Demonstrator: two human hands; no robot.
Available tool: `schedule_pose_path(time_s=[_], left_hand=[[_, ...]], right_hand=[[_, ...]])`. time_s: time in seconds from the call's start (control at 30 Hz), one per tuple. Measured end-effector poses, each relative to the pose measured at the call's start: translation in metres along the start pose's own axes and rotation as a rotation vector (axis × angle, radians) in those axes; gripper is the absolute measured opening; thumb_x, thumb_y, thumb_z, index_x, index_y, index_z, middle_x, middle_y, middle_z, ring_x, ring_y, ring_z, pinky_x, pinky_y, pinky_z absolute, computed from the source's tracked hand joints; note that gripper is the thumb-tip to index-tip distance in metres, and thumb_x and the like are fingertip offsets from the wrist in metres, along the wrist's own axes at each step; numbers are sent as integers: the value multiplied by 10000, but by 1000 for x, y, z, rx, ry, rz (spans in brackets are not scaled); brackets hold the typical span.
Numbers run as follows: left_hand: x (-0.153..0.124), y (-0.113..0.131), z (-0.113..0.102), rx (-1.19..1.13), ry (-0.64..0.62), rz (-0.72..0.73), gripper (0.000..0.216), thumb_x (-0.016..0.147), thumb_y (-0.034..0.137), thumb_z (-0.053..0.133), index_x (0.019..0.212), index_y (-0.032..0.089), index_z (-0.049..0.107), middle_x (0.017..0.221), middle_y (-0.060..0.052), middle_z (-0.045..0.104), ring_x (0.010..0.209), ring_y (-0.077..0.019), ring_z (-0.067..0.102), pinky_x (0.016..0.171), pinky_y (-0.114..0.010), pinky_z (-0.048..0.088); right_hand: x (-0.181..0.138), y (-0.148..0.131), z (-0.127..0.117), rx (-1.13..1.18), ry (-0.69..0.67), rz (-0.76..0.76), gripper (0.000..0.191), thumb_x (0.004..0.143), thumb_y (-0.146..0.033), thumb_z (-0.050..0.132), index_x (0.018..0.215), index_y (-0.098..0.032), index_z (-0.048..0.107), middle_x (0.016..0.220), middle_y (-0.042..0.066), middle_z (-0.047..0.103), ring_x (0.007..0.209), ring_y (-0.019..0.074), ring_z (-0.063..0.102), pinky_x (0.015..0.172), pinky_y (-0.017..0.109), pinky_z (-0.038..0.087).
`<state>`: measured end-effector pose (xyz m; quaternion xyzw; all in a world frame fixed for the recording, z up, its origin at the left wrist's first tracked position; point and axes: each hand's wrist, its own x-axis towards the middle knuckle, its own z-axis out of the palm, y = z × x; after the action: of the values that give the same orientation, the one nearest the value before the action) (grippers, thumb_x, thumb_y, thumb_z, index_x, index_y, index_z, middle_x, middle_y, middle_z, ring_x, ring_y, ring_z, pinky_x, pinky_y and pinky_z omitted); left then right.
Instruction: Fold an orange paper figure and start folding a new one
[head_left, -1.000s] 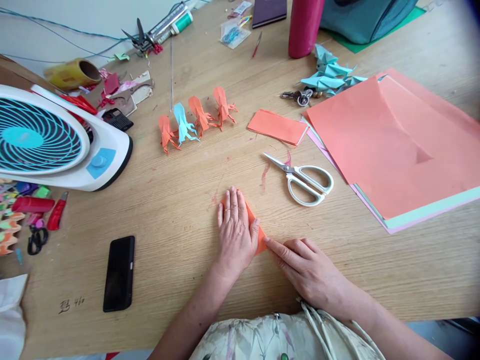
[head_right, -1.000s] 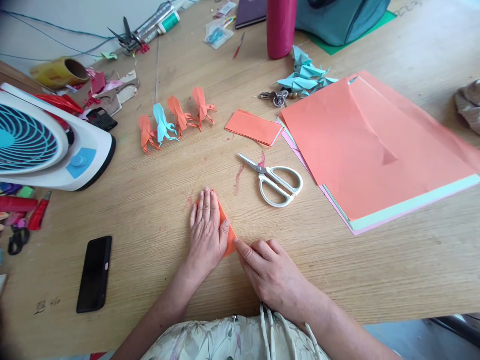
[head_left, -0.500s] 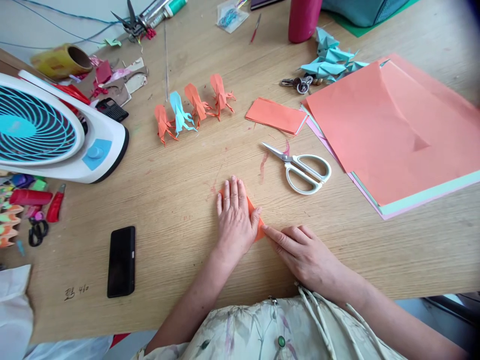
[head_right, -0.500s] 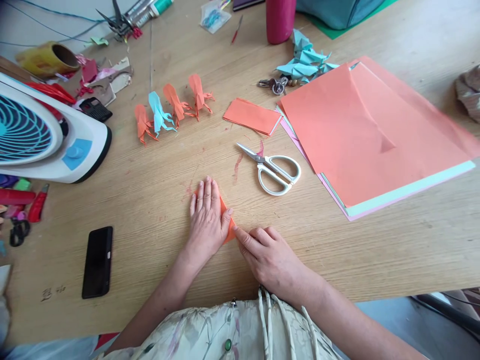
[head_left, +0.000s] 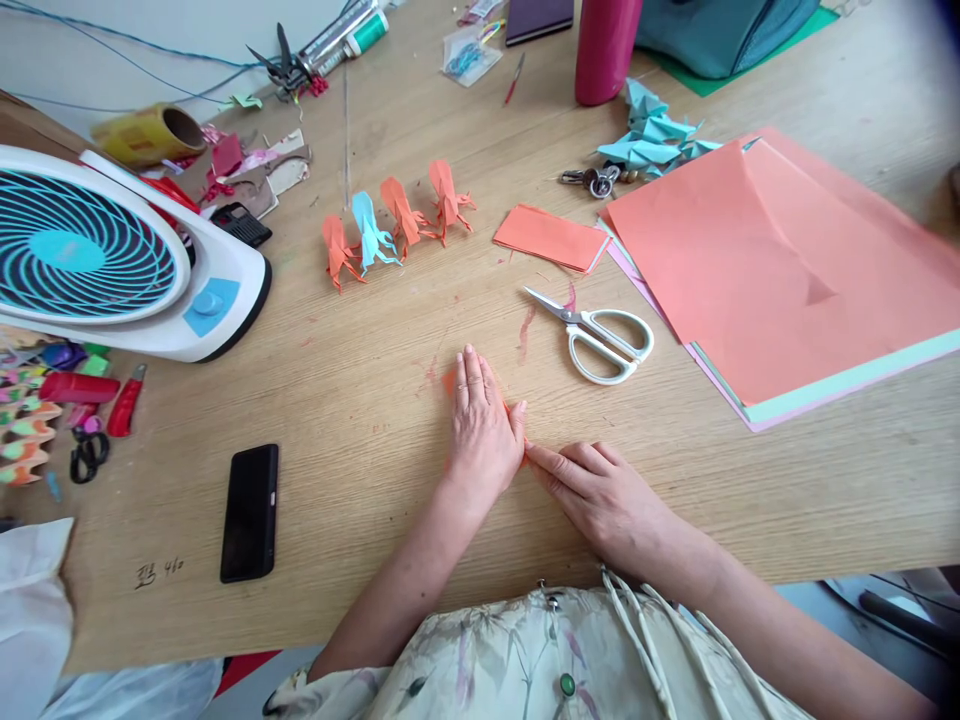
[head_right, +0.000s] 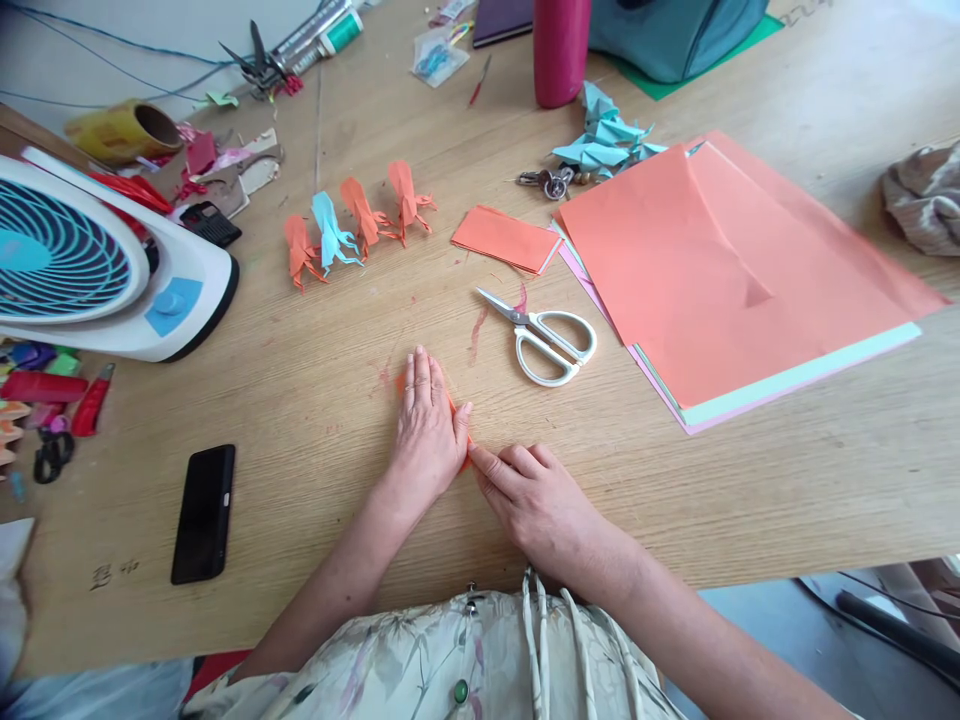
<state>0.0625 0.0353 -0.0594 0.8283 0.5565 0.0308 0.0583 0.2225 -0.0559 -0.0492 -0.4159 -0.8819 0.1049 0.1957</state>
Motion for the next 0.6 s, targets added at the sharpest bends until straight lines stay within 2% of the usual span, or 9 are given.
schedule_pose_path(time_s=[0.2,0.4,0.6], left_hand=[[-2,-3,7,-22,19,34,762,982,394,399,1499,-123,183,1596,-353,141,1526,-385,54,1203,-561,246],[-2,-4,7,13,21,7,762,984,438,379,1544,-29,160,1621,-288,157,1522,-373,142,1199,-560,226],[-2,-2,3,63,2,27,728,988,433,373,1560,19,193,1631,-231,198,1518,-373,171,1202,-551,216]], right_hand=[[-2,1,4,13,-5,9,336,958,-90,439,1194,-49,675,1385,198,588,924,261,525,704,402,430],[-2,-1,0,29,-5,12,364,961,-87,442,1269,-39,629,1373,211,587,945,266,543,730,407,453],[-12,2,-8,59,25,51,395,971,-63,405,1325,-32,577,1257,209,640,946,262,576,755,407,502]])
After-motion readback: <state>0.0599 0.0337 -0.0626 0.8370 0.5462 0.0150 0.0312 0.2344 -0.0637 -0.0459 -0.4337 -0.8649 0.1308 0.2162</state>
